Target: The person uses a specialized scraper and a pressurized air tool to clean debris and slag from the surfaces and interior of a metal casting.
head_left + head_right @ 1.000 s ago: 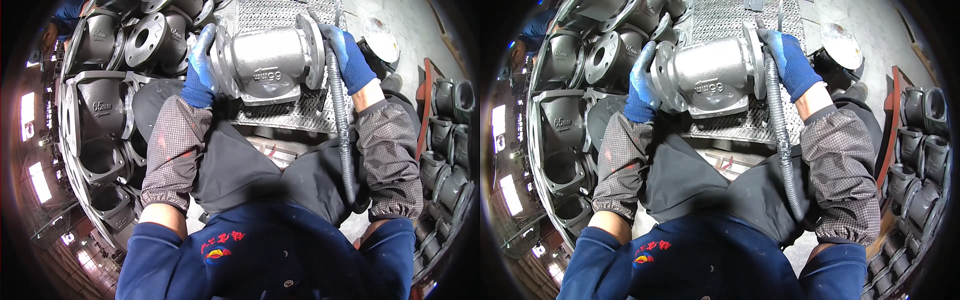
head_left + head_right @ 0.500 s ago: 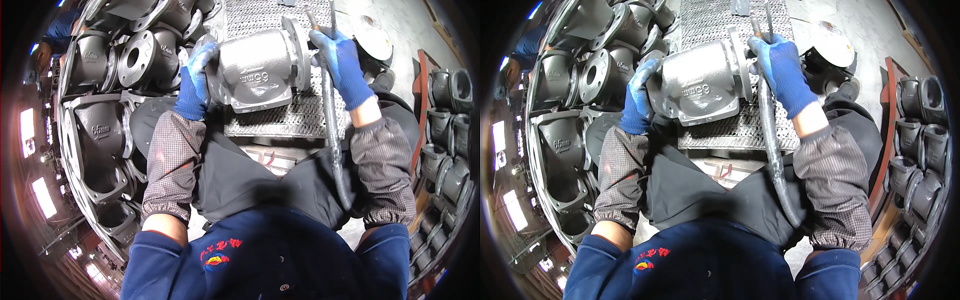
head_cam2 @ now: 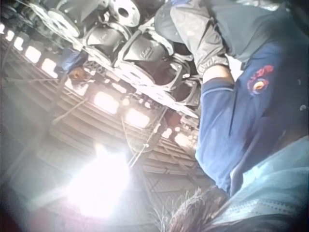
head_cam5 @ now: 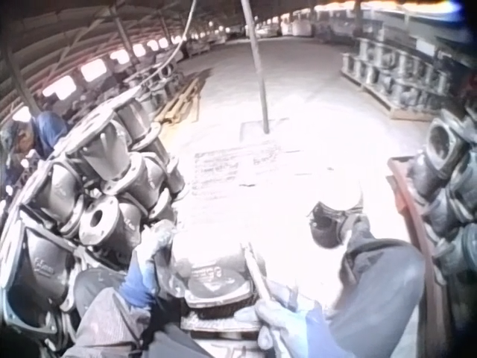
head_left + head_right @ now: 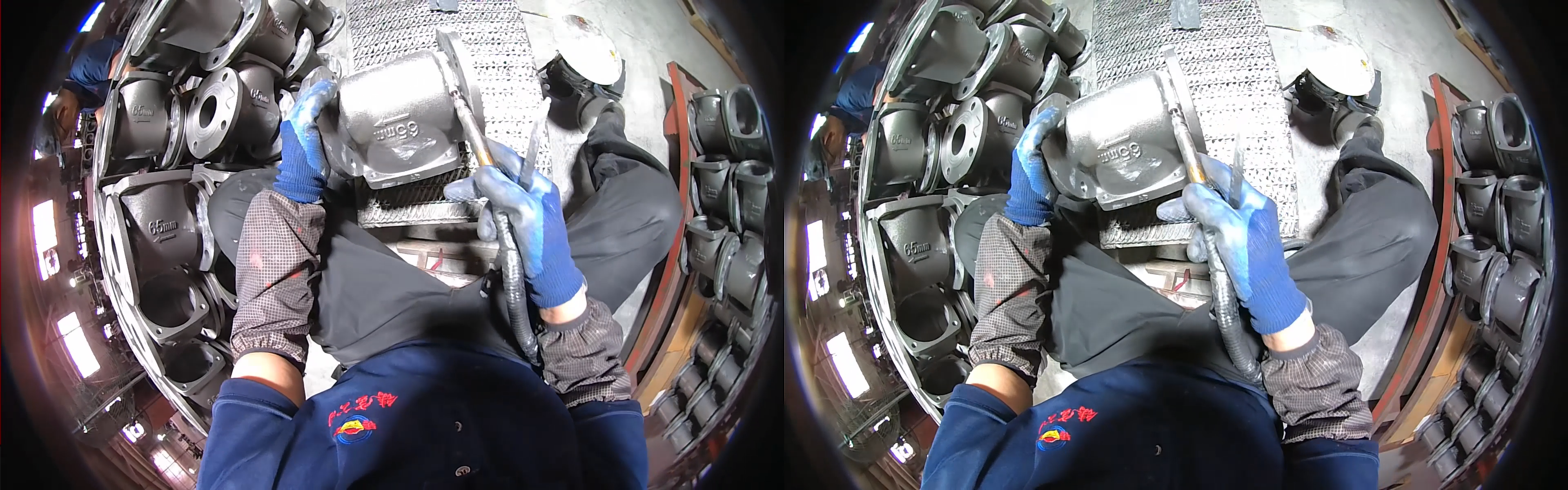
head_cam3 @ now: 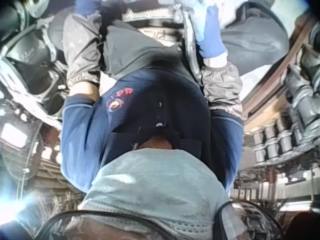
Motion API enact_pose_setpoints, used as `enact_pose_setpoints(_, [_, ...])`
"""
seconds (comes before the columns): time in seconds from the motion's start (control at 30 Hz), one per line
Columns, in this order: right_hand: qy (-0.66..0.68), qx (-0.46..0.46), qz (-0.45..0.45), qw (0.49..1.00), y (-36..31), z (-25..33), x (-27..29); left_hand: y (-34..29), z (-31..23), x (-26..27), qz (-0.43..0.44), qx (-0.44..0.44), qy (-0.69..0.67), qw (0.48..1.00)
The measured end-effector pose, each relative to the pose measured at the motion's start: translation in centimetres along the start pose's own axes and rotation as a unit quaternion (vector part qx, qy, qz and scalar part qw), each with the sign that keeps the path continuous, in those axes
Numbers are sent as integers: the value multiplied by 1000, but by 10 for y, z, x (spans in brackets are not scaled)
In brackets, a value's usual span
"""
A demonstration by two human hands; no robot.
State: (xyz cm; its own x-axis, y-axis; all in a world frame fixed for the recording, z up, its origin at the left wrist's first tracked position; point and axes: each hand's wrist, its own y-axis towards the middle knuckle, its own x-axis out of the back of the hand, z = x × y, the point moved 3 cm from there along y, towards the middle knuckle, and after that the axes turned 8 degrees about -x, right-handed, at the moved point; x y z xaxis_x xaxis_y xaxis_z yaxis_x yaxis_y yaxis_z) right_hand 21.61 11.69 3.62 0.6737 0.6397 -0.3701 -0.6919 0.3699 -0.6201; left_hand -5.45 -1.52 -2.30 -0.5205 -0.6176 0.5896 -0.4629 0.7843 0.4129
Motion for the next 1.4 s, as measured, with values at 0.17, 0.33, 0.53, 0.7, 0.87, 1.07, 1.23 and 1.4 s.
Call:
enact_pose_setpoints(0.17, [2,36,0,999,7,-4,-3,3,-17,-2,-58,9,5,998])
enact_pose_setpoints(0.33, [-16,41,-14,999,3,-6,-7,2,-16,1,-50,-11,26,998])
enact_pose_setpoints(0.53, [0,36,-18,999,2,-5,-8,1,-16,-2,-74,31,-46,996])
enact_pose_setpoints(0.7, [-8,-3,-18,1000,3,10,-11,1,-20,1,-53,-24,34,998])
enact_pose_setpoints(0.87, [-11,-14,-20,1000,0,10,-9,1,-20,1,-42,-18,55,997])
enact_pose_setpoints(1.07, [4,2,-22,1000,13,16,-11,3,-20,-2,-32,2,2,999])
enact_pose_setpoints(1.23, [6,28,-32,999,10,9,-23,-2,-13,0,-85,68,-126,986])
enact_pose_setpoints(1.4, [-19,41,-14,999,9,3,-19,6,-9,-15,-154,80,-293,940])
